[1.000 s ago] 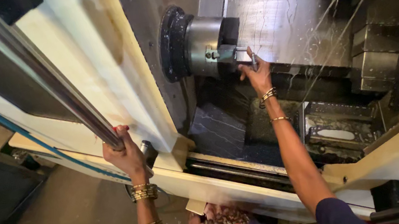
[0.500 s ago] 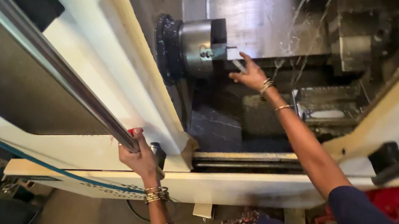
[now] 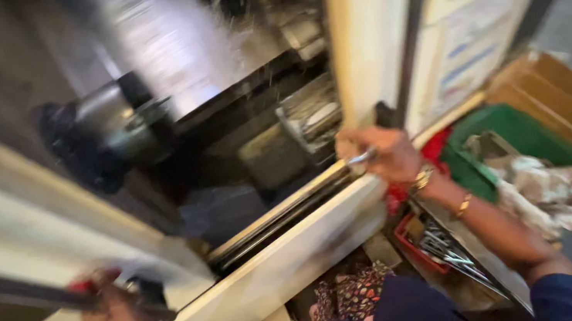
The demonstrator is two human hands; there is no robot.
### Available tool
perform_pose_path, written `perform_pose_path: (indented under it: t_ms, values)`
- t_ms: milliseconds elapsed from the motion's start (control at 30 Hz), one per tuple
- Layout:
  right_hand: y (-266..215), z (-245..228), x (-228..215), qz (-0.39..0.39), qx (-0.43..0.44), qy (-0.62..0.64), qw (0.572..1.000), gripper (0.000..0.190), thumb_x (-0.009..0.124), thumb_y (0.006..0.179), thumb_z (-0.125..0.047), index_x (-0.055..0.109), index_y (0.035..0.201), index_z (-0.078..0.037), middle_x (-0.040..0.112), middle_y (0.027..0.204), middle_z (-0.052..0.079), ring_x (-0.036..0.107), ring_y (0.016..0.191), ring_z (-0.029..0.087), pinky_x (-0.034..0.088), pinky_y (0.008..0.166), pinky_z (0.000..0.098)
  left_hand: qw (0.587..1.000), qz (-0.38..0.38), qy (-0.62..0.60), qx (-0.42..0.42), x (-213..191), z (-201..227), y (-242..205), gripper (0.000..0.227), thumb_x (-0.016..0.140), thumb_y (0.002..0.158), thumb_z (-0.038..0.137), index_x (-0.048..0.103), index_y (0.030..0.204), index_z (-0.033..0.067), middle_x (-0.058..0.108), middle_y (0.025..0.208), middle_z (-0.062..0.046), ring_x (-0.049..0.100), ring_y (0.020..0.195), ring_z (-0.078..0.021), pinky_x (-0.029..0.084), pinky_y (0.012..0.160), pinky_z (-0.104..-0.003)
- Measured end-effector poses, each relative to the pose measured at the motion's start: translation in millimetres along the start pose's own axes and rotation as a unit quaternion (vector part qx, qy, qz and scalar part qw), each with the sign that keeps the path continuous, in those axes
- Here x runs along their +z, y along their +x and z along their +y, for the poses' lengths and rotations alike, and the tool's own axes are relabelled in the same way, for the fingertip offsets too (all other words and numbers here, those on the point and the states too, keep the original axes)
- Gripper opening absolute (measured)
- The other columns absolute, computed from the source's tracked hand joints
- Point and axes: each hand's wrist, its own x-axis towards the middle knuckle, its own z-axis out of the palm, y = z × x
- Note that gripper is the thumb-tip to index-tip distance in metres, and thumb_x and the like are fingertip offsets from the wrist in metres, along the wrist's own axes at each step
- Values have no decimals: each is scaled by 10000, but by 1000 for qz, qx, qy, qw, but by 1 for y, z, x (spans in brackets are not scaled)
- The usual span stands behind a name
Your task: The person opens a CNC machine door, retrieves small metal parts from a green tray, and inserts them into the machine's chuck. They use a red cloth to wipe the parts and a yellow-handled tool to adjust them before closing the machine door.
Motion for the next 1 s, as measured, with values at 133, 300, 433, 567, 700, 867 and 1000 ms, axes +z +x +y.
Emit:
perform_pose_path:
  t_ms: [133,300,433,567,700,867,1000]
  values:
    - [-21,61,-101,171,79,-144,972,469,843,870,-213,703,1315,-173,701,811,66,681,704,250,549,637,380,999,12,24,-29,8,13,-7,156,669,1137,173,597,1090,43,688,943,-91,447,570,-66,303,477,-236]
    - [-8,127,-157,228,113,-154,955,748,891,912,-239,526,1563,-198,711,870,76,698,726,252,563,651,387,998,33,47,-35,20,6,-7,152,633,1140,133,595,1068,4,695,945,-106,432,553,-81,284,480,-251]
    - [20,165,-169,208,72,-164,962,984,895,878,-255,330,1684,-266,732,929,104,732,804,260,591,676,390,999,31,39,-13,32,-12,-14,116,624,1158,77,602,1108,-25,693,974,-117,549,733,-116,367,625,-275]
    - [44,187,-161,142,151,-185,961,1090,896,769,-254,250,1642,-340,739,864,113,710,721,308,570,614,451,998,12,12,54,61,-18,-32,92,601,1139,-5,572,1076,-65,673,965,-136,652,866,-174,482,791,-289]
    - [45,187,-154,124,184,-155,963,1133,864,738,-198,218,1643,-415,732,794,100,716,739,333,571,673,477,998,42,31,30,104,-10,-56,49,600,1095,-9,584,1079,-52,685,1014,-117,685,909,-185,547,846,-308]
    - [40,182,-171,81,201,-145,965,1081,846,767,-241,228,1632,-439,720,743,82,715,703,333,569,650,477,999,9,28,41,157,8,-91,140,660,1120,30,608,1030,-63,697,1002,-114,663,917,-180,528,855,-314]
    - [20,193,-165,-13,228,-138,964,952,817,809,-375,295,1605,-332,724,730,114,712,709,356,575,658,477,998,-12,20,57,199,16,-116,176,674,1127,95,624,1029,-42,713,981,-87,679,905,-148,532,809,-288]
